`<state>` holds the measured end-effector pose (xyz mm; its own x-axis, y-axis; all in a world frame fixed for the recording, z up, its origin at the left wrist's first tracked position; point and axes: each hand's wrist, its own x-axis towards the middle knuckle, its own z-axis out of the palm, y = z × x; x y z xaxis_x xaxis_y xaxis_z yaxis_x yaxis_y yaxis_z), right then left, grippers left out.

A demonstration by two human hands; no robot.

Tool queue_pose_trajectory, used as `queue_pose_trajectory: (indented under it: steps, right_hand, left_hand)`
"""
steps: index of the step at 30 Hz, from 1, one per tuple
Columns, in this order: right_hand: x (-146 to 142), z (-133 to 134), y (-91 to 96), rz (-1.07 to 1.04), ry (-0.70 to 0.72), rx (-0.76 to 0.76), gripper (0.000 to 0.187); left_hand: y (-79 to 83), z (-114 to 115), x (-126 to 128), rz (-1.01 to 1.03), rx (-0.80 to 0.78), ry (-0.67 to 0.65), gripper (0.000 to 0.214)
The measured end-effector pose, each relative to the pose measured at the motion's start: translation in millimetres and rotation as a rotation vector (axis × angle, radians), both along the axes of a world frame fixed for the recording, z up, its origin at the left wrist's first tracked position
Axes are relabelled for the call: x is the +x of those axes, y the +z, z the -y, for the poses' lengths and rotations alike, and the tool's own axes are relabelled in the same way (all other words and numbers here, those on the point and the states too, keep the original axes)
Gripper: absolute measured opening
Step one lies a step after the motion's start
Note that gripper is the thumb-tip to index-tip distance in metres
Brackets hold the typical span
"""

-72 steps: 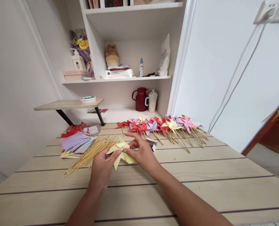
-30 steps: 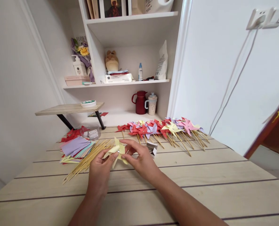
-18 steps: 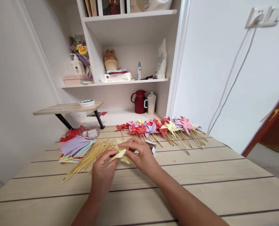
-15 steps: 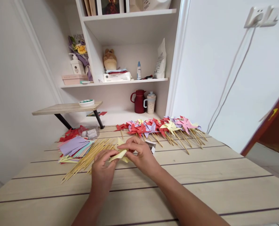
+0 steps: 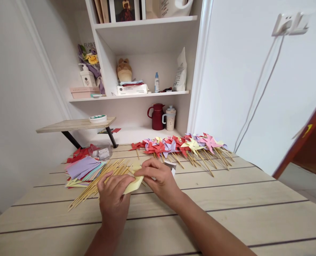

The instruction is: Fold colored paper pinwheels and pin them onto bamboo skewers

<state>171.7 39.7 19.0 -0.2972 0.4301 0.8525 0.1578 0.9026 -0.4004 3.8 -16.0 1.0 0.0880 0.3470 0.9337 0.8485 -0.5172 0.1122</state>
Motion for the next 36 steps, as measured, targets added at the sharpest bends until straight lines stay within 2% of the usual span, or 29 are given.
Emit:
queue_pose_trajectory:
  steps: [4, 14, 21, 26, 36]
  right_hand:
    - [-0.9, 0.7, -0.4, 0.018, -0.018, 0.015, 0.019]
    - [-4.9, 5.2, -4.5, -0.025, -0.103, 0.045, 0.018]
    - [-11.2, 9.8, -5.4, -0.022, -0.104, -0.014, 0.015]
    - [-13.3, 10.8, -6.9, -0.046, -0.108, -0.028, 0.015]
    - [-12.5, 8.9, -8.3, -0.034, -0.141, 0.109, 0.016]
  left_hand:
    - [0.9, 1.7, 2.0, 0.04, 0.029, 0.028, 0.025]
    - [1.6, 3.1, 5.8, 0.098, 0.072, 0.02, 0.03]
    - [-4.3, -2.3, 1.0, 0.057, 0.093, 0.028, 0.028]
    - [-1.7, 0.4, 1.8, 0.04, 0.071, 0.031, 0.029]
    - [6.1, 1.3, 4.7, 0.057, 0.057, -0.002, 0.026]
